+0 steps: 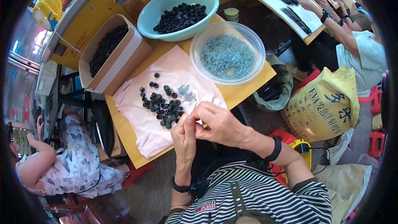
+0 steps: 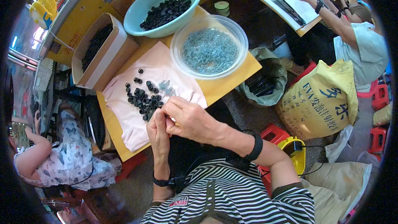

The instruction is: Inserting silver metal pins into black circular plastic components.

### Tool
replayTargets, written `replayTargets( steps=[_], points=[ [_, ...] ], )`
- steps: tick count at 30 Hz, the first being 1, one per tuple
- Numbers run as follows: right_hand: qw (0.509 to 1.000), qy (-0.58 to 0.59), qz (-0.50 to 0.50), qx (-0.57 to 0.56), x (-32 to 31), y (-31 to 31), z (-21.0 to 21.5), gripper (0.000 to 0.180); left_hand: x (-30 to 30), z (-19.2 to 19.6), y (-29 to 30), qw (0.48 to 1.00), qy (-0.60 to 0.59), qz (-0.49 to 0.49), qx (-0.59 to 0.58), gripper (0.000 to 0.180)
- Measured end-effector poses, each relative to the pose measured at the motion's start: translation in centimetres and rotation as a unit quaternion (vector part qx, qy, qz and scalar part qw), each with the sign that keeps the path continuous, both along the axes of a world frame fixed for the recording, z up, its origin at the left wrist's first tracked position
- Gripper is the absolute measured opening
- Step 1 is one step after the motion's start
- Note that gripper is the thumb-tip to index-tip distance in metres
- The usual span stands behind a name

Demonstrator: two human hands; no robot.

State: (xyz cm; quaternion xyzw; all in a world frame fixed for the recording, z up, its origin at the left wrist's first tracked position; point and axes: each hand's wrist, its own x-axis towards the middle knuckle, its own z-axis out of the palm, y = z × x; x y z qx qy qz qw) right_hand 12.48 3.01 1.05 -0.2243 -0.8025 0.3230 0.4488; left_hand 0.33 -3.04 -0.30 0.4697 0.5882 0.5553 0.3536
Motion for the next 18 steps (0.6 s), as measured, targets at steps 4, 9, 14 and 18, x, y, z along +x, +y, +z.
replayTargets(
  steps=[4,9,14,18],
  points=[
    [0.999,0.017,-0.029,-0.008,-0.7,-0.3,-0.5,0.017,1.0,-1.3,0.6,0.978,-0.198,0.064,0.011,0.037],
    [0.998,0.039,-0.034,-0.041,-1.4,0.2,-1.8,0.020,2.4,-1.3,1.7,0.926,-0.368,0.077,0.021,0.036],
    [0.994,0.029,-0.038,-0.100,-1.9,0.9,-3.3,0.017,2.3,-3.4,2.4,0.907,-0.414,0.077,0.010,0.028],
    [0.985,0.024,0.008,-0.169,-1.1,1.0,-2.6,0.021,3.0,-2.5,2.4,0.900,-0.418,0.125,0.001,0.033]
  ],
)
